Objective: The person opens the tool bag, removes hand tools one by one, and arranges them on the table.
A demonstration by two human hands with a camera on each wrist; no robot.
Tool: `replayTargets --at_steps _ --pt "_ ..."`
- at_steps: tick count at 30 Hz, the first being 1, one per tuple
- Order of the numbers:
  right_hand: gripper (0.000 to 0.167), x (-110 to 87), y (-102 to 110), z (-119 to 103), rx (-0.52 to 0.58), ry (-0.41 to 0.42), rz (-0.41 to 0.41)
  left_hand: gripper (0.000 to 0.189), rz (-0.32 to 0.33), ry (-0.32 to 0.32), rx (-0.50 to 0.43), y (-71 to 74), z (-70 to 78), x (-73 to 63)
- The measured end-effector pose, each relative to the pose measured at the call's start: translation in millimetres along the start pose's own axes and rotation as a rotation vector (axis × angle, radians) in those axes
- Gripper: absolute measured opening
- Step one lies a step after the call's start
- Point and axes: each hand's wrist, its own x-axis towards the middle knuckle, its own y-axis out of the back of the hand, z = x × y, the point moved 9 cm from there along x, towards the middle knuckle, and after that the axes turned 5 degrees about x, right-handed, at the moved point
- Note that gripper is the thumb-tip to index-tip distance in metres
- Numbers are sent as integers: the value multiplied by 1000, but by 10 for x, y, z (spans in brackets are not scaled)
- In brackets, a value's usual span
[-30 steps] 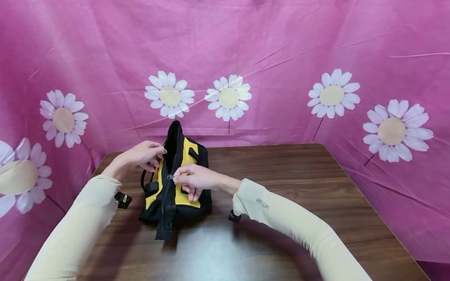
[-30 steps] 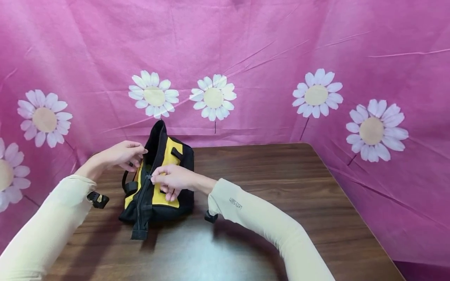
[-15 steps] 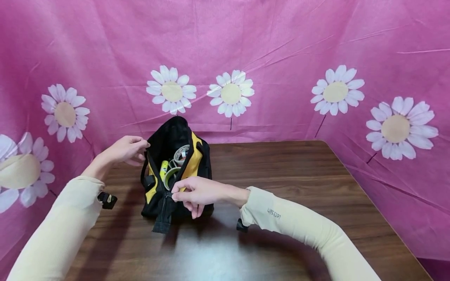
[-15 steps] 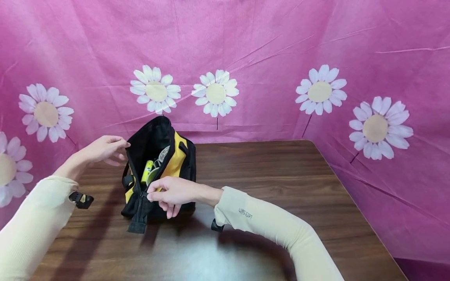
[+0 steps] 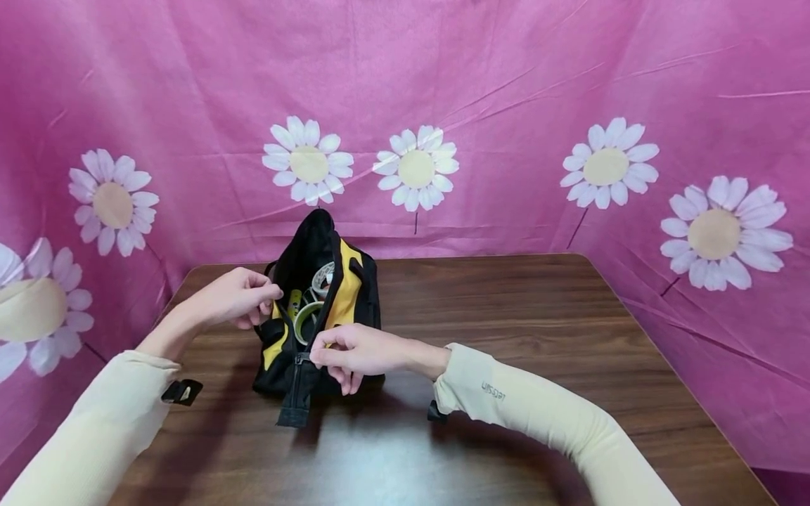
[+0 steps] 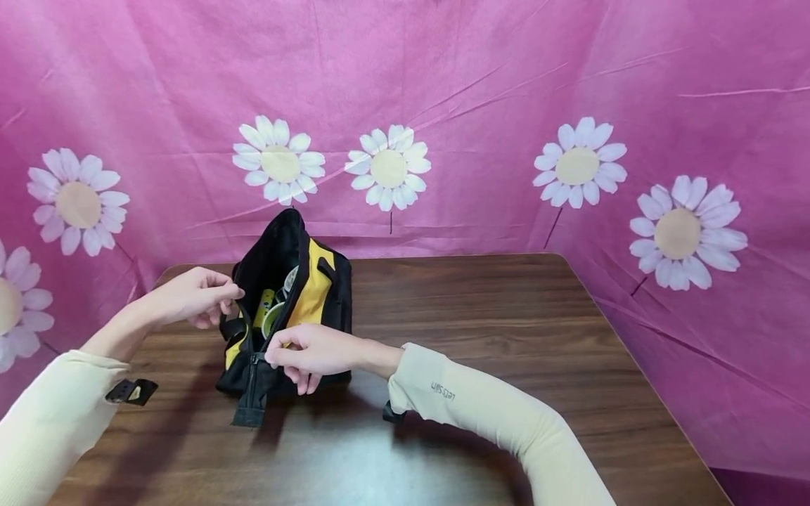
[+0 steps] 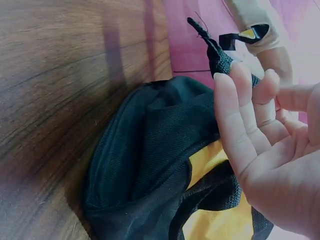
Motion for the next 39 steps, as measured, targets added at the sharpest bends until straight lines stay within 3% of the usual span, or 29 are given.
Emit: replayTargets --at_steps 8,16,19,22,33,36,39 --pt "20 -34 -80 -98 -146 165 -28 31 -8 9 -123 -10 -164 -44" --pt "16 -136 -213 -337 -621 426 8 41 50 30 -176 39 -179 -27" --pt "15 -180 -329 -359 -682 485 -43 41 102 33 -180 128 -221 -36" --pt "16 -194 -390 -324 -674 474 -81 41 136 35 -156 207 -275 -70" --pt "13 -147 -382 -231 -565 335 -129 44 110 43 -139 201 -360 -129" --pt "11 -152 -336 -274 -538 295 -158 40 114 43 -131 218 -357 -132" --pt "10 -155 -208 -373 -442 254 -166 30 128 22 -122 264 -302 -141"
